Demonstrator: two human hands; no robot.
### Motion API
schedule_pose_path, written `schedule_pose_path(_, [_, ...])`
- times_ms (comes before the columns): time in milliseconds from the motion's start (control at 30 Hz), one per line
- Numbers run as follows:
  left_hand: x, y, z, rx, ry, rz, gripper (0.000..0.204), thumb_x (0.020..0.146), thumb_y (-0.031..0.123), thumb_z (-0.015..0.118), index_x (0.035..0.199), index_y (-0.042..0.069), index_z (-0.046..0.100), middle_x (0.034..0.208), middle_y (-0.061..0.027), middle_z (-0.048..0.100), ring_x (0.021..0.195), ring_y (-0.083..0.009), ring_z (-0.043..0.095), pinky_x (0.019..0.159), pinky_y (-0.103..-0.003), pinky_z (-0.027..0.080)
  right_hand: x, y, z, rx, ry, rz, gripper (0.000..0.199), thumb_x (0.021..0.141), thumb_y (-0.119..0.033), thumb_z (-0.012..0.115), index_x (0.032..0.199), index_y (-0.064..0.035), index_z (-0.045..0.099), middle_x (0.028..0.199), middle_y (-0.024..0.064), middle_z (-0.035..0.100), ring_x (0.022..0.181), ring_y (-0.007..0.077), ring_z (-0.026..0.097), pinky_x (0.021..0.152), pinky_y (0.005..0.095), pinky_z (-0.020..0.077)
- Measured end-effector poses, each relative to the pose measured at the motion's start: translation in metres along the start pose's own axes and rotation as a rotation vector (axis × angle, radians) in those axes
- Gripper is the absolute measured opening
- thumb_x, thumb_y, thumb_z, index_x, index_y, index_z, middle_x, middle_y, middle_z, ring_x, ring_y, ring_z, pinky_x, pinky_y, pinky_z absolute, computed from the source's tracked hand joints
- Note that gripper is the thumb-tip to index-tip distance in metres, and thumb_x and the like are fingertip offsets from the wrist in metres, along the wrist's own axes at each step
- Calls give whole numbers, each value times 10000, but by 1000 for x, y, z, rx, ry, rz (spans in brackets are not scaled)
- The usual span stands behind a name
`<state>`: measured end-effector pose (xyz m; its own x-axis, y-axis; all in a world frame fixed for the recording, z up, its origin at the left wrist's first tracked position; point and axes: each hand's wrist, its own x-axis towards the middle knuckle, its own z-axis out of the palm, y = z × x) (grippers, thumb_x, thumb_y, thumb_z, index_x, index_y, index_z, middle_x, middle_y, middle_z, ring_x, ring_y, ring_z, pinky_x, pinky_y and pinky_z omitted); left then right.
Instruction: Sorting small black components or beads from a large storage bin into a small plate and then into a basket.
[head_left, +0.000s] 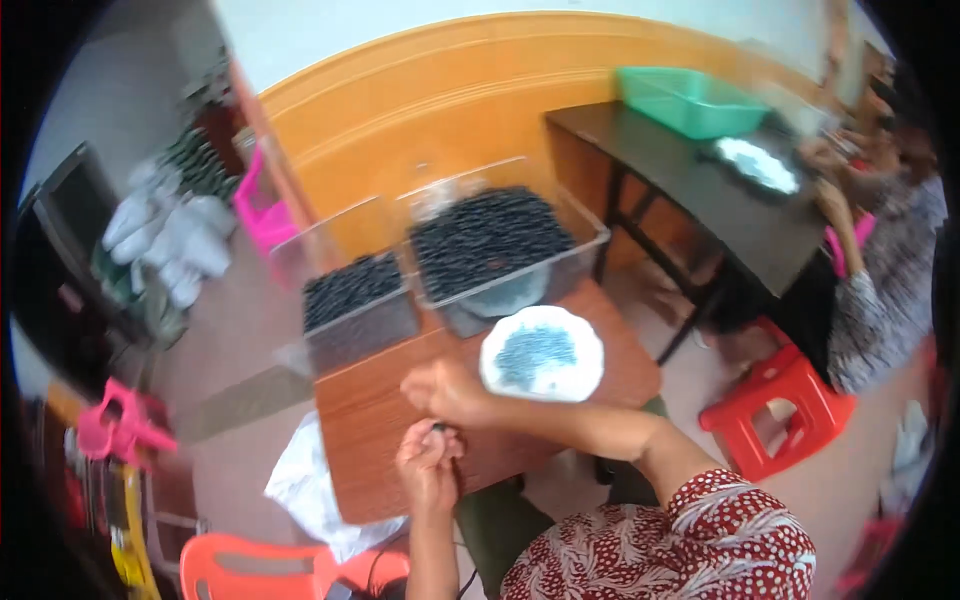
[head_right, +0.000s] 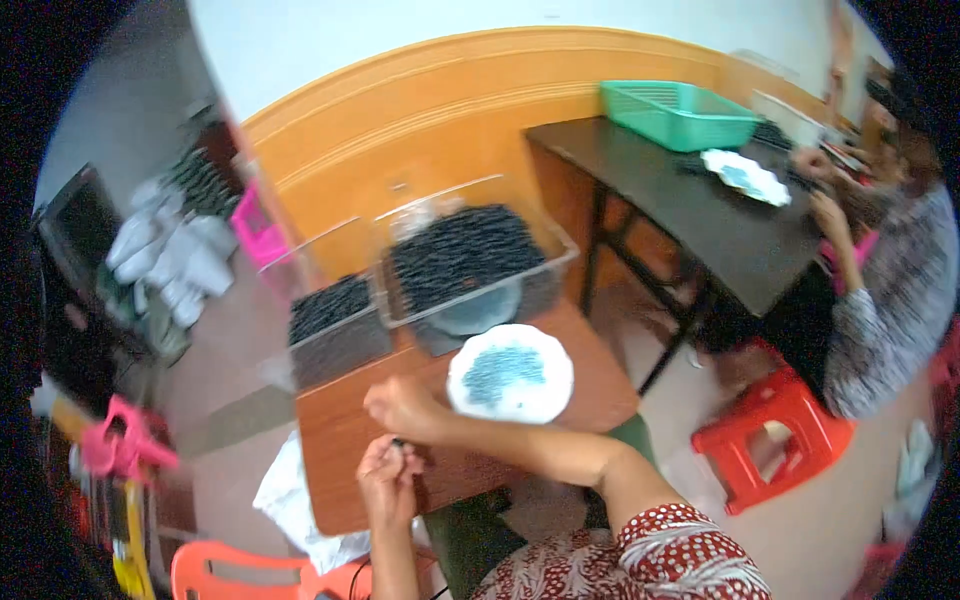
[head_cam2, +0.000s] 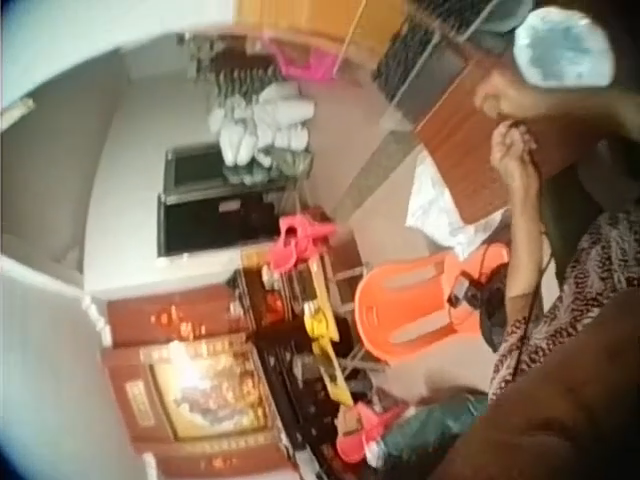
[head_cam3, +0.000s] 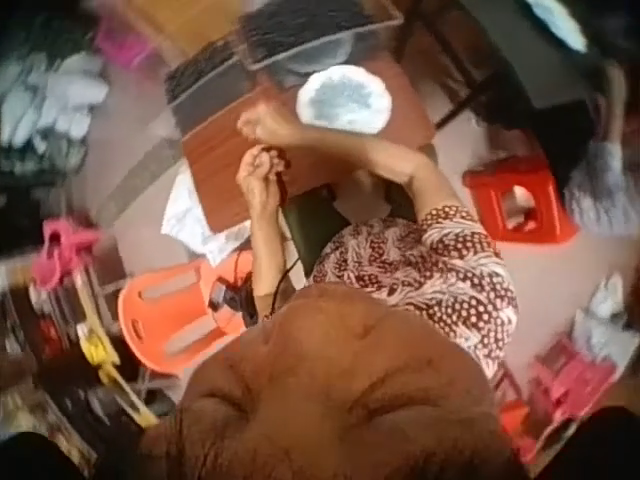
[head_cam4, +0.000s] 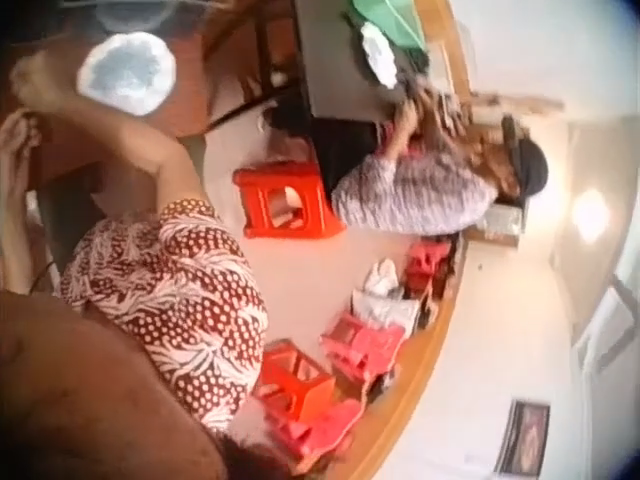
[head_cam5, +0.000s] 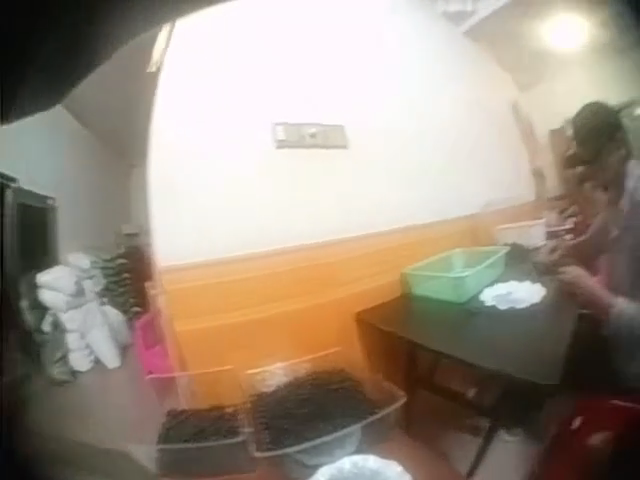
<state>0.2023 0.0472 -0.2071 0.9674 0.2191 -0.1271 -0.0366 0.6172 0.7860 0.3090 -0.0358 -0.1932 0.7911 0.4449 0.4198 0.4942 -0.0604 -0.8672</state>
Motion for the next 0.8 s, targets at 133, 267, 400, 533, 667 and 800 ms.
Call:
schedule_pose_path(133, [1, -16, 10, 58, -73, -4, 164, 820, 27, 514, 964, -52, 504, 767, -85, 541, 604, -135, 508, 534, -231, 426, -73, 3, -33, -82, 179, -133, 173, 752, -195, 569, 794, -35, 622, 744, 121, 581, 688, 287, 555, 636, 365, 440])
schedule_pose_path(267, [0, -33, 26, 85, -163, -11, 189, 770, 10, 561, 946, -52, 532, 778, -101, 568, 610, -147, 534, 531, -225, 431, -102, -12, -55, -129, 236, -170, 169, 696, -153, 607, 813, -31, 613, 708, 110, 545, 717, 284, 526, 637, 360, 417])
schedule_pose_path(400, [-5, -35, 53, 194, -235, -140, 274, 826, 79, 574, 1029, -99, 532, 736, -99, 564, 586, -160, 499, 549, -230, 405, -113, -16, -75, -281, 364, -257, 161, 668, -133, 598, 791, -31, 613, 688, 82, 523, 721, 266, 518, 649, 358, 422])
schedule_pose_path(533, [-2, -45, 64, 214, -334, -280, 269, 814, 74, 593, 1012, -98, 533, 735, -105, 566, 598, -165, 509, 567, -244, 419, -127, -16, -96, -392, 365, -353, 152, 649, -126, 572, 758, -30, 618, 697, 67, 522, 711, 247, 510, 643, 345, 423])
schedule_pose_path(667, [-1, -52, 66, 252, -285, -312, 259, 799, 66, 614, 994, -87, 536, 717, -100, 568, 580, -159, 508, 550, -235, 416, -135, -12, -93, -421, 436, -337, 116, 655, -119, 556, 699, -12, 571, 689, 72, 501, 709, 247, 497, 631, 344, 415])
schedule_pose_path(800, [2, -62, 66, 196, -245, -308, 255, 801, 57, 609, 1000, -84, 533, 721, -103, 574, 565, -157, 506, 529, -232, 412, -136, -9, -95, -405, 454, -296, 117, 690, -108, 550, 675, -3, 501, 708, 95, 480, 717, 267, 489, 619, 357, 400])
